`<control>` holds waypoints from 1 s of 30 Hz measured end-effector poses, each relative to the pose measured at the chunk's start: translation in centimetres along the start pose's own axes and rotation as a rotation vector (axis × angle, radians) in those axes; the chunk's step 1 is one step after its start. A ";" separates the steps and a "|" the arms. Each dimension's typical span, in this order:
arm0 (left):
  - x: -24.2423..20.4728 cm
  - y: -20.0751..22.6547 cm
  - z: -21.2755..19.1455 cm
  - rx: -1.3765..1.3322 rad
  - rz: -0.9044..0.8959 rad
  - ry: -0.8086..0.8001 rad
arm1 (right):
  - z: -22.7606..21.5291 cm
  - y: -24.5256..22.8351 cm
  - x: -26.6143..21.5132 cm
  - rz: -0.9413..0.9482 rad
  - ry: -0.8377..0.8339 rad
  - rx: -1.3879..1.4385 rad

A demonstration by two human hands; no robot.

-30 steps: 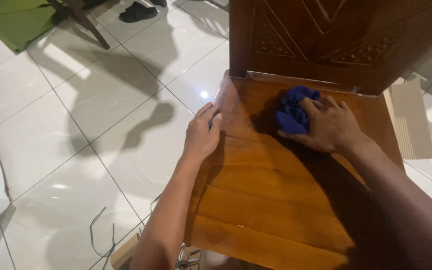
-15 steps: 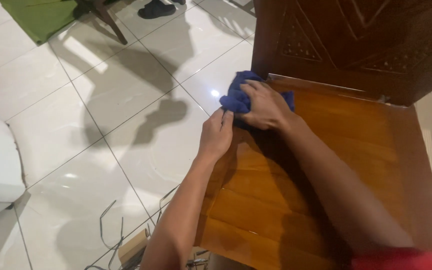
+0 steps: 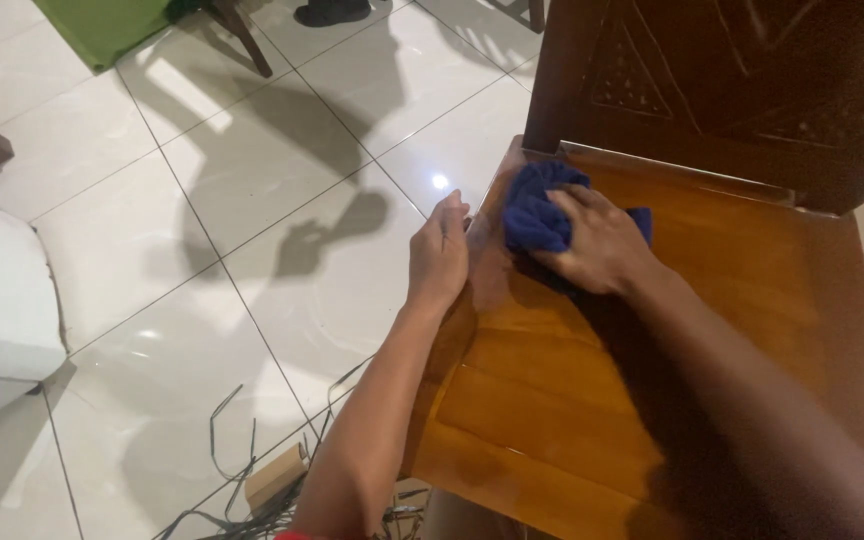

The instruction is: Cleaning a wooden chair with a cloth and organizing plastic strips

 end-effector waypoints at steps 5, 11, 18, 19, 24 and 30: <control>-0.1 0.8 -0.7 0.052 0.173 0.176 | 0.5 -4.3 2.4 -0.088 0.137 0.046; -0.5 0.6 -1.7 0.136 0.332 0.307 | 1.5 -9.0 0.1 -0.318 0.008 0.099; -0.9 0.8 -3.1 0.153 0.410 0.453 | 1.6 -6.3 -1.0 -0.199 0.036 0.017; -1.1 1.0 -3.2 0.155 0.404 0.450 | 1.6 -7.3 -0.6 -0.196 0.031 0.022; 0.3 0.0 -2.6 0.120 0.465 0.449 | 3.5 -11.3 0.8 -0.315 0.082 0.081; -2.6 2.5 -5.9 0.240 0.506 0.293 | 4.1 -14.8 -1.7 -0.442 0.039 0.167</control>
Point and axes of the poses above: each hand's wrist, its own x-axis towards the middle knuckle, its own z-axis out of the palm, y = z × x, the point moved 4 cm from there along x, towards the middle knuckle, and after that the axes turned 14 degrees about -z, right-handed, at the moved point
